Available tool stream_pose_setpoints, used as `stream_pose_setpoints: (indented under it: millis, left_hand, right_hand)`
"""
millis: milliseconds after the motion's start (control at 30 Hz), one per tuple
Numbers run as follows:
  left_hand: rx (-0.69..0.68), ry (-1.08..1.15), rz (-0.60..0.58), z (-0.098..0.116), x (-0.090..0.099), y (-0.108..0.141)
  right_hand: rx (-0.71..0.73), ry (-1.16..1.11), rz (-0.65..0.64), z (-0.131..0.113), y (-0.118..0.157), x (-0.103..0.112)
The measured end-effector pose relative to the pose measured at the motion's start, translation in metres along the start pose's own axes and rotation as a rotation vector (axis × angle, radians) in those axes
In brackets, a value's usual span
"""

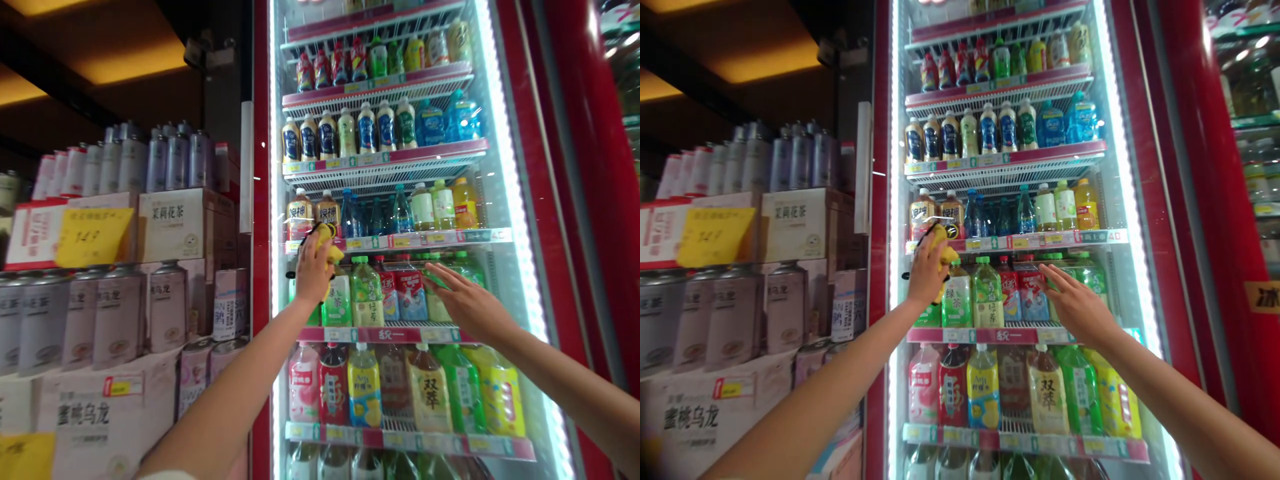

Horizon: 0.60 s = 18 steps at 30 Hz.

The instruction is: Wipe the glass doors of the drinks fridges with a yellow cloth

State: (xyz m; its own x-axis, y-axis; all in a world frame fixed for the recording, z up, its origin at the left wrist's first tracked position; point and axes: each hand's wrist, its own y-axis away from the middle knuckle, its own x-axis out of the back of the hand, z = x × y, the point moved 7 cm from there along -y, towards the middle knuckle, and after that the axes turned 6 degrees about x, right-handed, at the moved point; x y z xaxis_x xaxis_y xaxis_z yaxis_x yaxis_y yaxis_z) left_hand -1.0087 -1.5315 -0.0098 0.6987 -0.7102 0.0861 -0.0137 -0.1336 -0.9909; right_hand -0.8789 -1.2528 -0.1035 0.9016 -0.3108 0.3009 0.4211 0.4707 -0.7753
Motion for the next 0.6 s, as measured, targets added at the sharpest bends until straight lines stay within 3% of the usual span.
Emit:
stream_pose_setpoints:
  millis: [100, 167, 300, 400, 467, 533, 600]
  left_hand:
    - [0.164, 0.043, 0.161, 0.011, -0.007, -0.039]
    - [0.124, 0.058, 0.154, 0.04, -0.022, -0.048]
    - [-0.186, 0.039, -0.074, 0.088, -0.047, -0.021]
    - [-0.416, 0.006, -0.243, 0.083, -0.042, 0.007]
    - [-0.341, -0.009, -0.188, 0.061, -0.028, 0.002]
    - [-0.13, -0.001, -0.038, 0.041, -0.015, -0.019]
    - [0.063, 0.027, 0.089, 0.04, -0.016, -0.042]
  right_hand:
    - [-0.016, 0.013, 0.004, 0.011, 0.004, 0.002]
    - [-0.036, 0.007, 0.009, 0.016, 0.004, 0.002]
    - [-0.054, -0.031, 0.018, 0.018, 0.005, 0.0]
    - [-0.047, -0.034, 0.015, 0.02, 0.008, 0.0]
    - [-0.051, -0.025, 0.007, 0.027, 0.011, 0.0]
    - [-0.076, -0.012, 0.007, 0.038, 0.013, 0.001]
    - [-0.116, 0.004, 0.019, 0.052, 0.014, 0.002]
